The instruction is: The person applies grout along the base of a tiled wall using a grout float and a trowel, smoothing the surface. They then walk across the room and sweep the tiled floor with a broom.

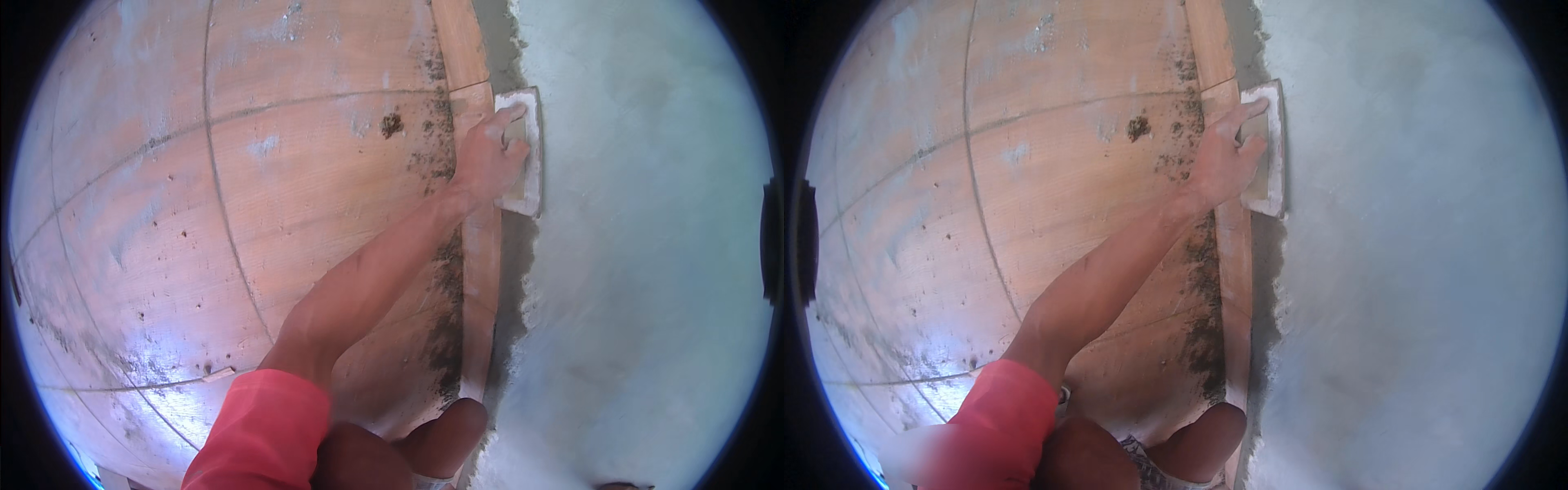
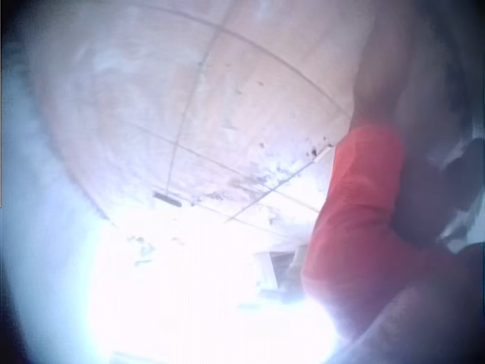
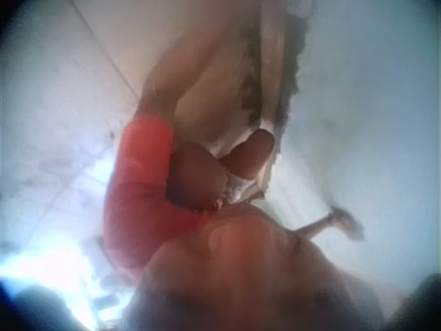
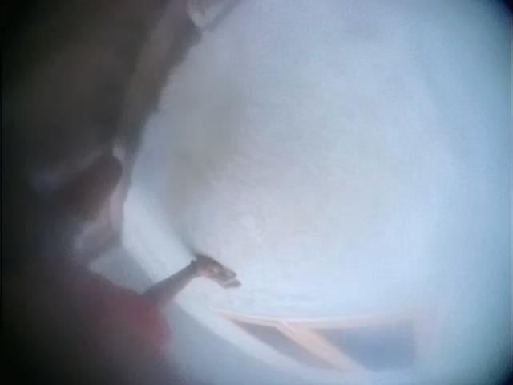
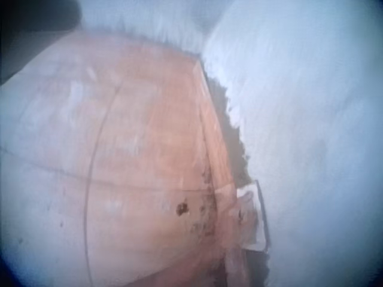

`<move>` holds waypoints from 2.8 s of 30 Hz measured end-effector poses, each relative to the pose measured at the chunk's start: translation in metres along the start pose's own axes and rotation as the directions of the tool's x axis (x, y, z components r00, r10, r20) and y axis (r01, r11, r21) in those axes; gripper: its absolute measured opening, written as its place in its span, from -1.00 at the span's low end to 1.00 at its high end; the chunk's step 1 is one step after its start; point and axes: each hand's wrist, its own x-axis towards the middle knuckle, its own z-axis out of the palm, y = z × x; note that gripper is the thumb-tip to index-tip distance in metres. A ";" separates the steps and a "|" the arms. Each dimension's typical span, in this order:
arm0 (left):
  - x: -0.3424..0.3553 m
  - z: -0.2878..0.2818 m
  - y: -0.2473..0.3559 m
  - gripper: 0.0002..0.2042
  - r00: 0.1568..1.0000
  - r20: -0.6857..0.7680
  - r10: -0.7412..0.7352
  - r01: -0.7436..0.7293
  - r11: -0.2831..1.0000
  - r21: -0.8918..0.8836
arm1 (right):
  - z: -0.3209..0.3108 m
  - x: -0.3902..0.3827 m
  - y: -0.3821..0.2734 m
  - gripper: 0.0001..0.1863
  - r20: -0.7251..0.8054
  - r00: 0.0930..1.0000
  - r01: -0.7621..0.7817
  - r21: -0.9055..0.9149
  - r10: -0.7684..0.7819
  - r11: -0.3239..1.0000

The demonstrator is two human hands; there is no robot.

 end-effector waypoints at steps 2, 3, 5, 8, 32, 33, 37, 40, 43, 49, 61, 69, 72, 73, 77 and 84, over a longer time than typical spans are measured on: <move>0.030 -0.005 -0.004 -0.59 1.000 -0.012 0.012 -0.012 1.000 0.006 | 0.003 0.002 -0.005 -0.48 -0.040 0.998 -0.043 0.017 0.044 0.999; 0.035 -0.010 -0.004 -0.59 1.000 -0.015 -0.005 0.005 1.000 0.011 | 0.005 0.003 -0.006 -0.48 -0.049 0.996 -0.075 0.022 0.076 0.997; 0.048 -0.019 0.010 -0.59 0.979 0.063 -0.192 0.190 0.981 0.034 | 0.004 0.005 -0.006 -0.49 -0.050 0.996 -0.078 0.012 0.079 0.997; 0.037 -0.017 0.009 -0.59 0.991 0.036 -0.133 0.129 0.988 0.084 | 0.000 0.003 -0.002 -0.49 -0.037 0.999 -0.009 -0.014 0.009 1.000; 0.080 -0.038 0.000 -0.60 0.974 0.157 -0.166 0.148 0.982 0.116 | 0.002 -0.001 -0.005 -0.44 -0.025 1.000 0.015 -0.026 -0.016 1.000; 0.084 -0.039 0.002 -0.60 0.967 0.147 -0.209 0.194 0.975 0.113 | 0.004 -0.001 -0.003 -0.45 -0.039 0.999 0.006 -0.023 -0.007 1.000; 0.076 -0.027 -0.015 -0.59 1.000 0.021 -0.010 0.007 0.993 0.115 | 0.008 -0.002 0.003 -0.45 -0.064 0.997 -0.050 -0.021 0.049 0.999; 0.059 -0.019 -0.010 -0.60 0.997 0.064 -0.037 0.029 0.992 0.122 | 0.004 -0.003 0.007 -0.44 -0.046 0.999 0.002 -0.046 -0.005 0.999; 0.095 -0.038 0.005 -0.60 0.962 0.149 -0.228 0.205 0.966 0.156 | 0.005 -0.005 0.007 -0.45 -0.049 0.999 0.007 -0.036 -0.008 0.999; 0.116 -0.039 -0.015 -0.59 0.996 0.008 -0.090 0.089 0.994 0.070 | 0.006 -0.005 0.006 -0.45 -0.027 0.999 -0.031 -0.083 0.029 0.996; -0.130 -0.004 -0.011 -0.50 0.957 0.225 -0.186 0.191 0.982 0.000 | 0.001 0.007 -0.010 -0.50 -0.075 0.997 -0.031 -0.023 0.030 0.999; -0.076 -0.018 -0.026 -0.58 0.990 -0.002 -0.140 0.138 0.972 0.191 | -0.003 0.010 -0.017 -0.51 -0.065 0.997 0.046 -0.084 -0.052 0.995; -0.051 -0.010 -0.045 -0.58 0.991 -0.011 -0.130 0.130 0.973 0.189 | -0.002 0.011 -0.016 -0.50 -0.073 0.995 0.062 -0.084 -0.068 0.995; -0.041 -0.009 -0.055 -0.58 0.992 -0.029 -0.124 0.127 0.977 0.169 | -0.002 0.011 -0.015 -0.50 -0.079 0.994 0.070 -0.083 -0.077 0.994; 0.010 -0.033 -0.060 -0.58 0.979 0.021 -0.201 0.199 0.977 0.083 | -0.002 0.014 -0.024 -0.50 -0.097 0.989 0.102 -0.079 -0.109 0.992; -0.051 -0.025 -0.071 -0.58 0.999 0.038 -0.025 0.012 0.953 0.302 | -0.002 0.012 -0.020 -0.48 -0.086 0.996 0.030 -0.060 -0.035 0.998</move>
